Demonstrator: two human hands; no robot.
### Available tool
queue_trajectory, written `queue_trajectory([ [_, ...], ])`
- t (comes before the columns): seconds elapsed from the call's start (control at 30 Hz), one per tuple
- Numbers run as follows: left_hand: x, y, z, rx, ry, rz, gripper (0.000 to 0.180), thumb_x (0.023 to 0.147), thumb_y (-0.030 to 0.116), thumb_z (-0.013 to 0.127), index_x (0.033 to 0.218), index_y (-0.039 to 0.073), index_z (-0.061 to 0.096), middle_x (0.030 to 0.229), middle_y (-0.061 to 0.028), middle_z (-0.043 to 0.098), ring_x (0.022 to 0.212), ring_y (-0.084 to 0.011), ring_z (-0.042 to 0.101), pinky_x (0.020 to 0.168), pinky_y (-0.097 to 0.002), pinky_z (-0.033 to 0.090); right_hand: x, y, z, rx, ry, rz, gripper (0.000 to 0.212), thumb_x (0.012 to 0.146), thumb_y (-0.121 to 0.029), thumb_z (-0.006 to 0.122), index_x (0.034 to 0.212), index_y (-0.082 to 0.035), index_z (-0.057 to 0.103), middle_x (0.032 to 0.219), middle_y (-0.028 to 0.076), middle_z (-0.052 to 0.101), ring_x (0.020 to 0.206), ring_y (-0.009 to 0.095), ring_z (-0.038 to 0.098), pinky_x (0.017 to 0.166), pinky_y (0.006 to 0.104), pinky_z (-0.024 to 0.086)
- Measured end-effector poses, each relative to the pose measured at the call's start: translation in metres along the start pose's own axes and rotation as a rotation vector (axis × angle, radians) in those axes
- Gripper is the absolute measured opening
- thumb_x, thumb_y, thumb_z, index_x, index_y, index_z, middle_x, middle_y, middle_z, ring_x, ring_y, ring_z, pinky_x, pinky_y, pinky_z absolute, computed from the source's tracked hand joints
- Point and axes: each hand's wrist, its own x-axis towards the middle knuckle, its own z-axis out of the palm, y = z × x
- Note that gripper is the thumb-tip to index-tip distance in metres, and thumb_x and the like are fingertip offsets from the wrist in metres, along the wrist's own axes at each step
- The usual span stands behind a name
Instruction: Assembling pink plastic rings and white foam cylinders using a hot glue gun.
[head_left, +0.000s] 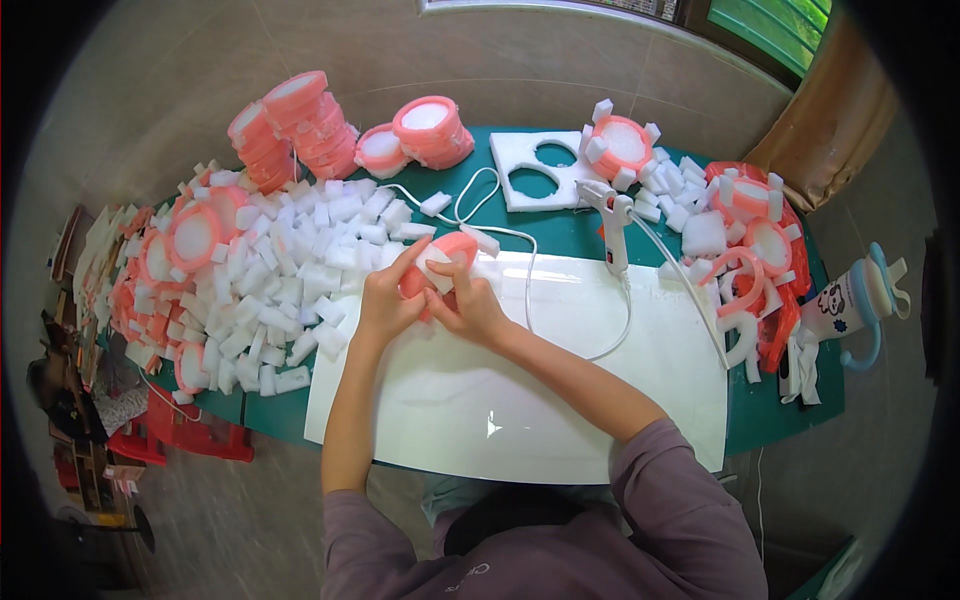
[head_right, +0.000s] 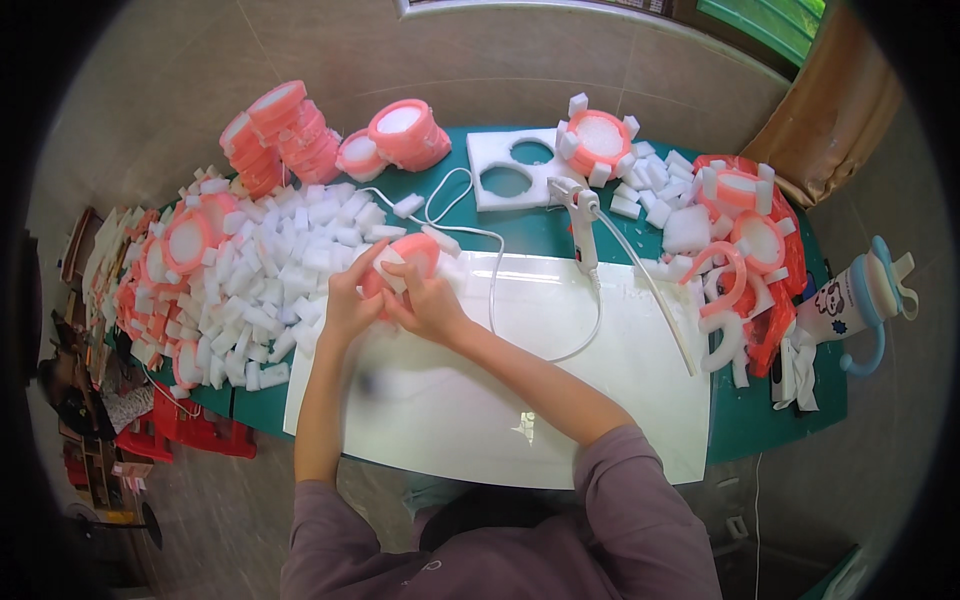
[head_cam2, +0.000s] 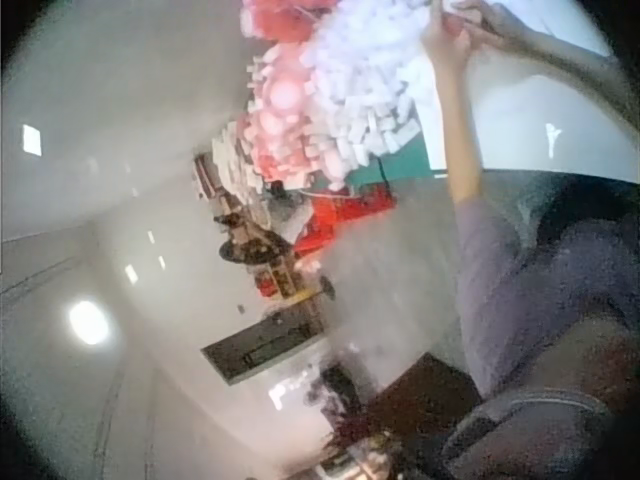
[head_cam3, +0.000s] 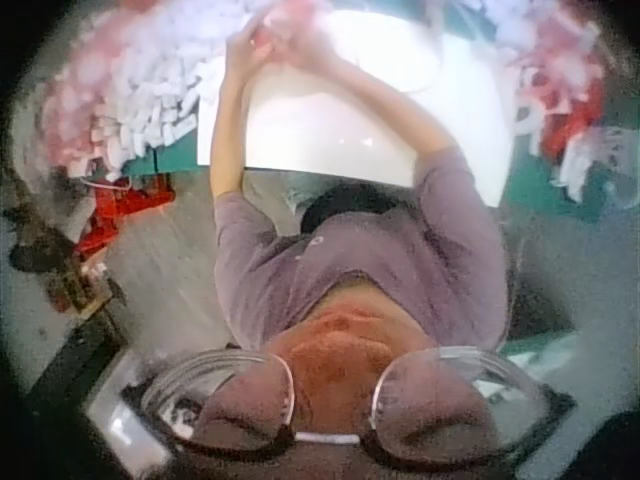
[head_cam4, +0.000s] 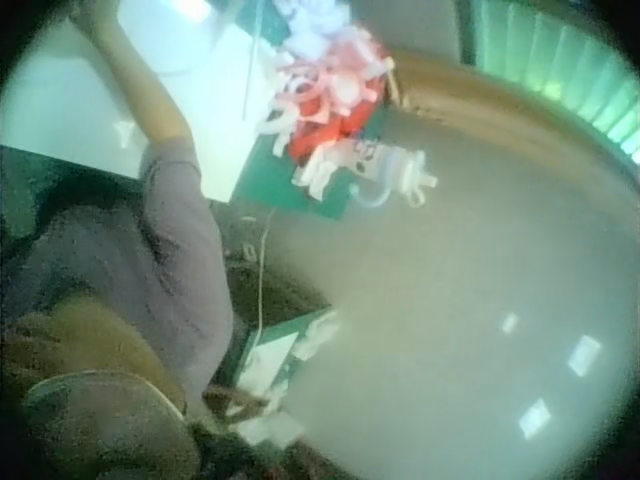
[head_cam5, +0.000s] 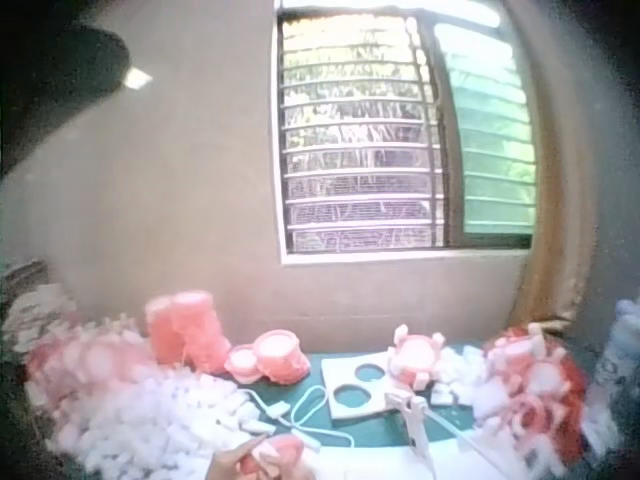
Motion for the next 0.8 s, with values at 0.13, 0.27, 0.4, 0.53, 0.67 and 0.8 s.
queue_trajectory([
  [0.13,0.0001,0.0022,-0.0005,0.004,0.000,0.005,0.064,0.058,0.004,0.062,0.120,0.013,0.051,0.061,-0.0139,0.054,0.050,-0.0231,0.052,0.052,-0.0287,0.043,-0.0008,0.0017,0.0007,0.013,0.012,-0.003,0.038,0.077,-0.013,0.059,0.110,-0.008,0.043,0.052,0.007,0.054,0.047,0.024,0.058,0.044,0.0316,0.044],
  [0.27,-0.0003,0.0004,0.0001,-0.009,-0.002,-0.003,0.064,0.058,0.004,0.063,0.120,0.013,0.052,0.060,-0.0136,0.054,0.049,-0.0227,0.051,0.052,-0.0286,0.043,-0.0012,0.0036,0.0012,0.006,0.007,0.001,0.038,0.077,-0.013,0.059,0.110,-0.008,0.042,0.052,0.007,0.054,0.047,0.024,0.058,0.044,0.0315,0.044],
  [0.4,-0.0004,-0.0028,0.0018,-0.028,0.026,0.029,0.064,0.058,0.004,0.063,0.120,0.013,0.052,0.060,-0.0135,0.053,0.048,-0.0222,0.050,0.052,-0.0282,0.043,-0.0010,0.0025,0.0023,0.027,0.015,0.002,0.037,0.077,-0.013,0.059,0.110,-0.008,0.042,0.051,0.007,0.053,0.047,0.024,0.058,0.044,0.0315,0.044],
  [0.53,0.0004,-0.0007,0.0015,-0.009,0.017,0.023,0.064,0.058,0.003,0.063,0.120,0.013,0.052,0.060,-0.0135,0.053,0.048,-0.0212,0.049,0.052,-0.0277,0.042,-0.0012,0.0028,-0.0005,-0.005,-0.003,-0.011,0.037,0.078,-0.011,0.059,0.110,-0.006,0.041,0.057,0.009,0.056,0.048,0.023,0.059,0.045,0.0301,0.045],
  [0.67,0.0000,-0.0012,0.0013,-0.004,0.020,0.026,0.064,0.058,0.003,0.063,0.120,0.013,0.052,0.059,-0.0133,0.052,0.047,-0.0211,0.049,0.051,-0.0276,0.042,-0.0005,0.0009,-0.0022,-0.017,-0.043,-0.015,0.038,0.078,-0.009,0.058,0.110,-0.004,0.039,0.060,0.010,0.057,0.048,0.022,0.059,0.046,0.0287,0.046],
  [0.8,0.0001,0.0001,0.0004,-0.011,0.010,0.009,0.064,0.058,0.003,0.063,0.120,0.013,0.052,0.059,-0.0133,0.053,0.047,-0.0214,0.049,0.051,-0.0277,0.042,-0.0003,0.0007,-0.0012,-0.009,-0.033,-0.014,0.038,0.078,-0.009,0.058,0.110,-0.004,0.039,0.058,0.010,0.056,0.048,0.022,0.059,0.045,0.0289,0.046],
])
